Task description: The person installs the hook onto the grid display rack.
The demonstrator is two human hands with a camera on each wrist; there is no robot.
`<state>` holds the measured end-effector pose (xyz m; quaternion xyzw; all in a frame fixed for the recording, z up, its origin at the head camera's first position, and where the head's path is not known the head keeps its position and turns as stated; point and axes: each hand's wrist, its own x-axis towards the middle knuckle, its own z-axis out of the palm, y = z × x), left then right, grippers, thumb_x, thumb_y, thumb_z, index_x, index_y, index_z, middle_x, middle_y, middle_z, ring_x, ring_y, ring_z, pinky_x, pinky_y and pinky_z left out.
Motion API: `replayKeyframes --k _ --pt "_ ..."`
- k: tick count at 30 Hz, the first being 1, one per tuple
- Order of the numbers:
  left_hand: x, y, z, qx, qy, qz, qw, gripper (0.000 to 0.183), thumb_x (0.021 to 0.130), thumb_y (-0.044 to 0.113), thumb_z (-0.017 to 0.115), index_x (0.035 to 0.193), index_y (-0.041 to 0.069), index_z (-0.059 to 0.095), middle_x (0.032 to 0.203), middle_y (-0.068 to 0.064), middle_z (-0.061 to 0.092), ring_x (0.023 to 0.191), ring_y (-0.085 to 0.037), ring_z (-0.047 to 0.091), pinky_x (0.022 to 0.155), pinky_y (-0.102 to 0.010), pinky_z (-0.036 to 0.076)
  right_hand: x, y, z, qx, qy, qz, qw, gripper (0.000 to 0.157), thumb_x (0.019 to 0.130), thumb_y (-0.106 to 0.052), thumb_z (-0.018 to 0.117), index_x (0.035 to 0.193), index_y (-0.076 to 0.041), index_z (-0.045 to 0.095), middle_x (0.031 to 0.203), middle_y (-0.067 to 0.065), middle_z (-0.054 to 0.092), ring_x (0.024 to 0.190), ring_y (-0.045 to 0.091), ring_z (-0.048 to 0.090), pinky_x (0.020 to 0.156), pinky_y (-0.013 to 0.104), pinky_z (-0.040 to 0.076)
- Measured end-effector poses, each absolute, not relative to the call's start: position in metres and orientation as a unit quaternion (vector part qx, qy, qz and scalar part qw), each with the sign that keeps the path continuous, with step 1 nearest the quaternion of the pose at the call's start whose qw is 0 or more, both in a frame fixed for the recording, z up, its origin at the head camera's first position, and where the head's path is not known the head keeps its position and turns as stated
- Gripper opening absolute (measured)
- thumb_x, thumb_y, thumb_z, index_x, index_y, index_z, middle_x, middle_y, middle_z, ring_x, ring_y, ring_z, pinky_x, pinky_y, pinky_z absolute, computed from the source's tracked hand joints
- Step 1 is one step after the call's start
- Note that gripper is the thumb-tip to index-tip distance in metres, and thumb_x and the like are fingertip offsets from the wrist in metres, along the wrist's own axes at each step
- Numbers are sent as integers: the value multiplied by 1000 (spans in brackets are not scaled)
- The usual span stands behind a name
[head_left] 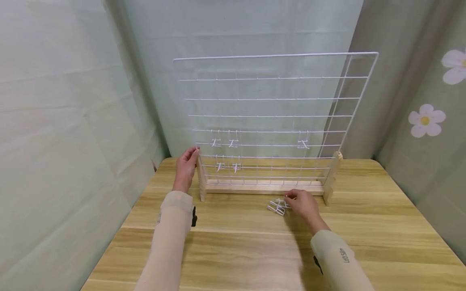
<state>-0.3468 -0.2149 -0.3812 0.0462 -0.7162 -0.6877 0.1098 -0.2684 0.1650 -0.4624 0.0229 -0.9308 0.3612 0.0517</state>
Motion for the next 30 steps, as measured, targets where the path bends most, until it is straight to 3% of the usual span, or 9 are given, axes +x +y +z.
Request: replayKeyframes --k 8,15,24,30 --pt "-344 -215 -379 52 -718 -686 103 46 102 36 54 138 8 55 144 -5 53 126 -20 47 109 -38 37 -270 166 -475 23 -922 379 69 12 87 -16 74 93 -7 78 93 6 74 87 24 64 78 42 48" --pt "-343 -215 -380 49 -715 -690 100 48 102 38 54 139 9 54 144 -5 52 127 -22 47 110 -37 37 -269 168 -484 47 -914 393 85 6 84 -12 76 83 -6 76 91 7 73 84 24 62 73 39 47" --pt "-346 -215 -383 38 -713 -691 113 46 102 35 56 138 6 55 144 -7 53 124 -20 49 108 -37 39 -271 172 -493 40 -911 407 57 8 85 -11 76 89 -5 78 95 7 73 90 26 61 75 37 45" --pt "-346 -215 -383 43 -718 -686 111 47 102 37 55 138 7 55 143 -6 53 124 -20 48 108 -37 39 -271 171 -495 41 -913 401 68 7 85 -11 75 86 -5 78 93 8 74 91 29 63 77 39 46"
